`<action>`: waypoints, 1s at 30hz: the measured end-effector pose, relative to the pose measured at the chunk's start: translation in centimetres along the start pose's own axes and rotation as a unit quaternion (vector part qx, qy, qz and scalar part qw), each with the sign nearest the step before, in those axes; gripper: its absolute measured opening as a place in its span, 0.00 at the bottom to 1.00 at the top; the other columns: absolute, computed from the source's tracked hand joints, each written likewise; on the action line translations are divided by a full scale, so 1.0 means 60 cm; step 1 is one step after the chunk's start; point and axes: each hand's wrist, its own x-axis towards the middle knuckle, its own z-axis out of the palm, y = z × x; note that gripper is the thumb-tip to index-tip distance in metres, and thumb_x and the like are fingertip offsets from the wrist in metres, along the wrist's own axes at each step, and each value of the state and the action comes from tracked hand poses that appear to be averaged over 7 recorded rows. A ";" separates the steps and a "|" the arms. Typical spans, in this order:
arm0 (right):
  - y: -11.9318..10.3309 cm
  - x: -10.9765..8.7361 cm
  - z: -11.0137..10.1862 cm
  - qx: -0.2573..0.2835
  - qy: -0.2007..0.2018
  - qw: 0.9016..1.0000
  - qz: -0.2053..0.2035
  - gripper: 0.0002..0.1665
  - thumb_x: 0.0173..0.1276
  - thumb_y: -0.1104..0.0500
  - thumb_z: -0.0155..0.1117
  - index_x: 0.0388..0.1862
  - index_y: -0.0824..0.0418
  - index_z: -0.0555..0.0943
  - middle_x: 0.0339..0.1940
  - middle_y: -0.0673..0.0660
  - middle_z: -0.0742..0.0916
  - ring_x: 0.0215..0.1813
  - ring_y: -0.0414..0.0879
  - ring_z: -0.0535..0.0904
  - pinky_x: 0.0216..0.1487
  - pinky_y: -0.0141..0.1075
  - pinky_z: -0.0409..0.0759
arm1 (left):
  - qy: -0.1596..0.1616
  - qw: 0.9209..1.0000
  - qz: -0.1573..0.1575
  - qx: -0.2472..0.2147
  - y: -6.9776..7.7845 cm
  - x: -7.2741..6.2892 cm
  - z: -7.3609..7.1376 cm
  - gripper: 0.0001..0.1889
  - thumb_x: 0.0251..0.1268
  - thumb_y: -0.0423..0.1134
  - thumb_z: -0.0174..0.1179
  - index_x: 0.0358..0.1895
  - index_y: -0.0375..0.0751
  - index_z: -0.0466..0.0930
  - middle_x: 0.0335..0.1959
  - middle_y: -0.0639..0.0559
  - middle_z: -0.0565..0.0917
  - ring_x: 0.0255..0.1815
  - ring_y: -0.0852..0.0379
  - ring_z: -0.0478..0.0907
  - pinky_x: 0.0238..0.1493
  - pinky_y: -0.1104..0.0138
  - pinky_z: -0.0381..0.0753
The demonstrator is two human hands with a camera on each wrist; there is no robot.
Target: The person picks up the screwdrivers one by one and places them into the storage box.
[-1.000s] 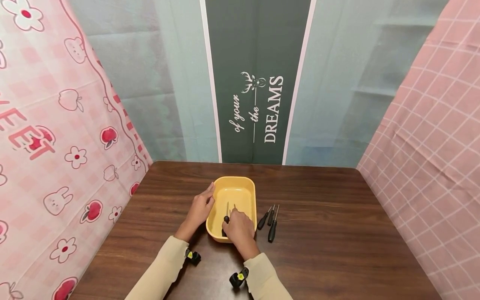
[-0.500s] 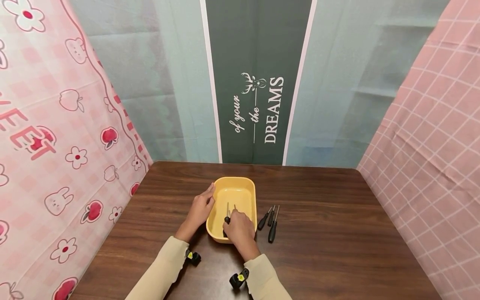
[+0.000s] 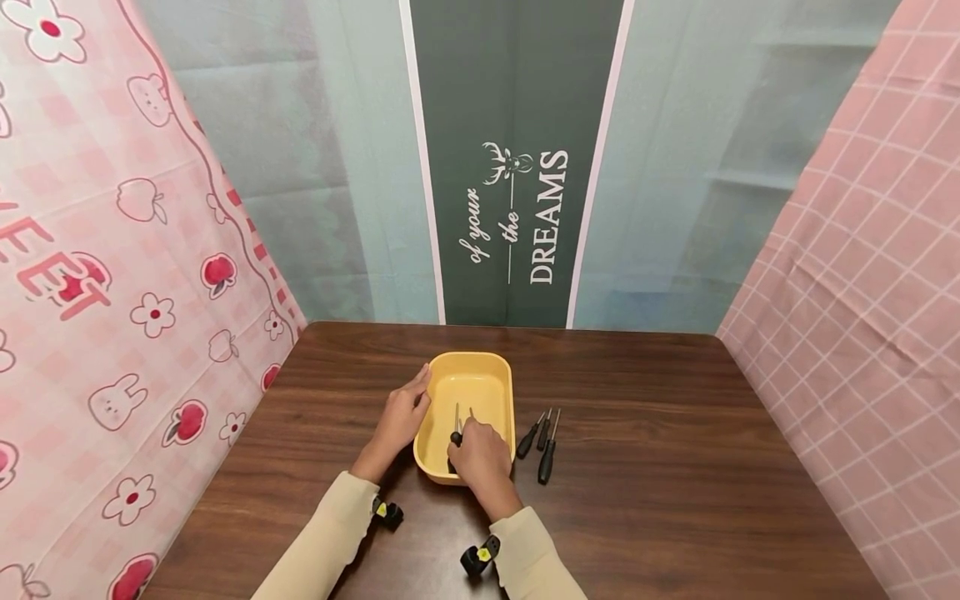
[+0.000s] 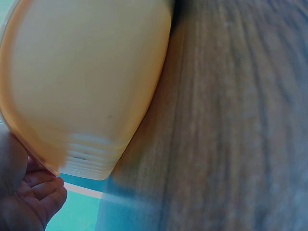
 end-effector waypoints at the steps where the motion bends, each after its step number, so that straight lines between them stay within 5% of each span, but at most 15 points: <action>1: 0.000 0.000 -0.001 0.000 0.000 1.000 0.000 0.17 0.60 0.53 0.74 0.22 0.54 0.74 0.17 0.49 0.76 0.19 0.44 0.68 0.18 0.38 0.65 | 0.001 1.000 0.001 0.000 -0.001 0.000 0.001 0.24 0.75 0.31 0.53 0.72 0.34 0.69 0.75 0.47 0.66 0.17 0.61 0.57 0.26 0.68 0.72; 7: -0.001 0.000 -0.001 -0.003 0.000 1.000 0.002 0.17 0.60 0.53 0.73 0.21 0.54 0.74 0.17 0.49 0.75 0.19 0.44 0.68 0.18 0.37 0.65 | 0.007 1.000 0.009 0.001 -0.001 -0.001 0.002 0.24 0.74 0.31 0.52 0.72 0.32 0.69 0.75 0.45 0.67 0.22 0.55 0.69 0.31 0.66 0.75; 11: 0.001 0.001 0.001 -0.006 0.011 1.000 -0.006 0.14 0.60 0.52 0.74 0.26 0.56 0.78 0.20 0.51 0.80 0.20 0.44 0.71 0.19 0.38 0.68 | 0.007 1.000 0.008 0.001 0.001 -0.001 0.002 0.24 0.75 0.31 0.52 0.71 0.32 0.70 0.74 0.45 0.67 0.37 0.50 0.80 0.39 0.63 0.78; 18: 0.002 0.000 0.003 -0.005 0.037 0.999 -0.013 0.17 0.63 0.50 0.73 0.44 0.61 0.84 0.24 0.51 0.84 0.21 0.43 0.73 0.22 0.38 0.73 | -0.001 1.000 0.000 -0.005 0.001 -0.001 0.002 0.25 0.74 0.29 0.54 0.72 0.32 0.69 0.75 0.46 0.66 0.23 0.52 0.69 0.37 0.63 0.77; 24: 0.001 0.000 0.002 0.024 0.061 0.997 -0.033 0.15 0.64 0.52 0.72 0.44 0.59 0.85 0.13 0.44 0.76 0.14 0.39 0.69 0.18 0.35 0.69 | 0.005 1.000 0.009 -0.002 0.000 0.000 0.002 0.25 0.73 0.29 0.55 0.71 0.31 0.69 0.74 0.44 0.67 0.23 0.55 0.67 0.35 0.64 0.77; 30: 0.005 0.003 -0.001 0.043 0.099 0.991 -0.073 0.10 0.62 0.53 0.73 0.38 0.57 0.86 0.14 0.42 0.78 0.15 0.35 0.69 0.18 0.33 0.70 | 0.002 1.000 0.005 -0.006 0.001 0.000 0.001 0.24 0.74 0.30 0.54 0.72 0.33 0.69 0.75 0.46 0.67 0.20 0.57 0.64 0.29 0.67 0.75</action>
